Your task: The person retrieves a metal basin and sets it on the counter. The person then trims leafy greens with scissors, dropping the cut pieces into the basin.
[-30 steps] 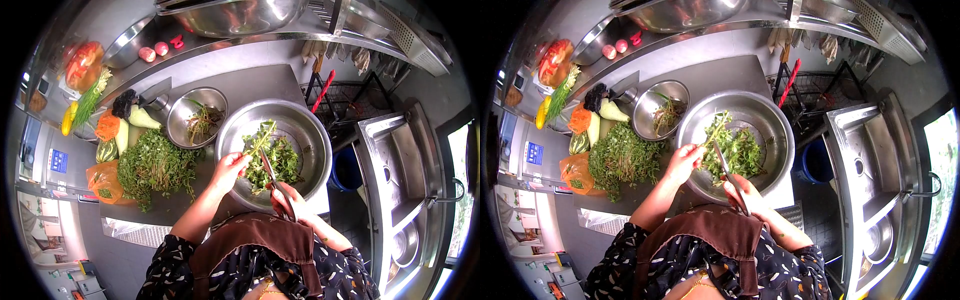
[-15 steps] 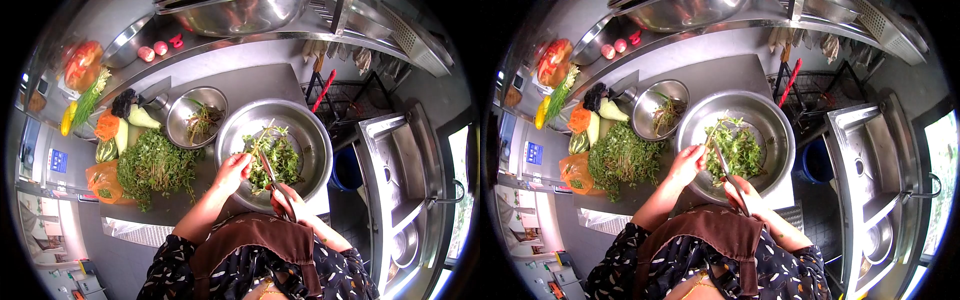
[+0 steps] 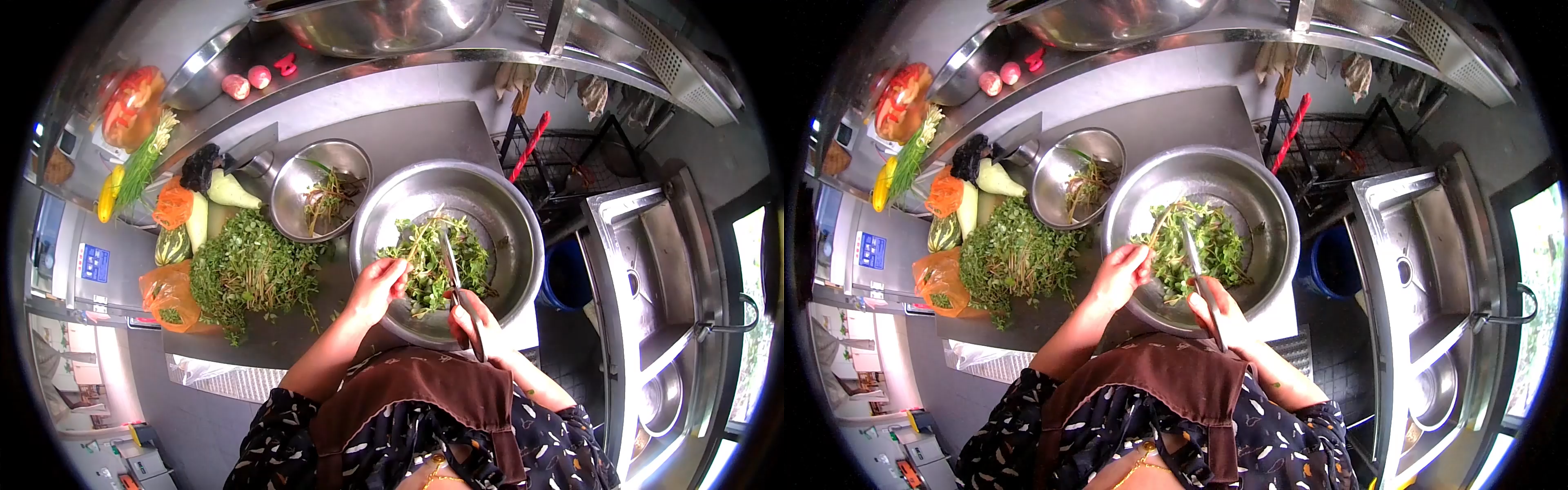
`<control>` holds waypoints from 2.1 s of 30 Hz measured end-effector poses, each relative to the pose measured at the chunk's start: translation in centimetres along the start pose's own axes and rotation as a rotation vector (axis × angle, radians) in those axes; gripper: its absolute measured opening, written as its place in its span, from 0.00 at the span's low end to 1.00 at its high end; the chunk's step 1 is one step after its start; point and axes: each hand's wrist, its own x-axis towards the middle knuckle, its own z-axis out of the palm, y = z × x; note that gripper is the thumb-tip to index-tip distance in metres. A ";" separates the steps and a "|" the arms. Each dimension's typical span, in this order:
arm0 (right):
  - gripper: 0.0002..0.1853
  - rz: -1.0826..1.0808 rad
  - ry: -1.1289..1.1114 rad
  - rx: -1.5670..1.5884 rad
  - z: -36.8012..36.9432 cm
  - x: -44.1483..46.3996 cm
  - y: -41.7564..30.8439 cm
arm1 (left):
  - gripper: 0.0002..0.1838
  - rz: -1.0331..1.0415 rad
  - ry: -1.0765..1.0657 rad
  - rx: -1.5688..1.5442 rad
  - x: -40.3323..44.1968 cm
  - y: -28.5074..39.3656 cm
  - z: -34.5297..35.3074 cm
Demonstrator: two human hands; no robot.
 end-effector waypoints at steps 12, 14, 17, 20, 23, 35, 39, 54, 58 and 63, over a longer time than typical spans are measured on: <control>0.24 -0.061 0.047 -0.265 0.0 1.3 0.9 | 0.10 0.268 0.093 0.644 -1.3 -0.7 -0.8; 0.23 0.020 0.043 -0.166 0.1 1.1 0.5 | 0.10 0.268 0.097 0.596 -1.4 -0.5 -0.9; 0.22 0.092 0.066 0.003 -0.3 1.2 1.6 | 0.09 0.242 0.151 0.534 -1.1 0.3 -1.5; 0.21 0.084 0.110 0.106 -0.4 1.4 2.1 | 0.12 0.306 0.301 0.383 0.8 2.6 -4.4; 0.21 0.099 0.106 0.077 -0.2 1.1 1.9 | 0.20 0.397 0.358 0.052 2.2 7.2 -7.8; 0.29 0.231 -0.104 -0.031 3.4 0.3 0.7 | 0.09 0.539 1.047 0.750 -7.5 2.8 -28.9; 0.33 0.040 -0.197 -0.220 5.3 1.2 1.8 | 0.25 0.626 1.307 1.251 -8.5 1.7 -26.5; 0.36 0.155 -0.281 -0.305 10.0 2.7 1.4 | 0.44 0.179 1.160 1.295 -9.8 6.2 -26.9; 0.34 0.184 -0.292 -0.258 11.8 3.0 2.1 | 0.47 -0.004 1.033 1.195 -8.5 8.6 -26.6; 0.31 0.146 -0.305 -0.255 13.9 3.5 3.5 | 0.54 0.117 0.787 0.946 -6.2 8.3 -29.8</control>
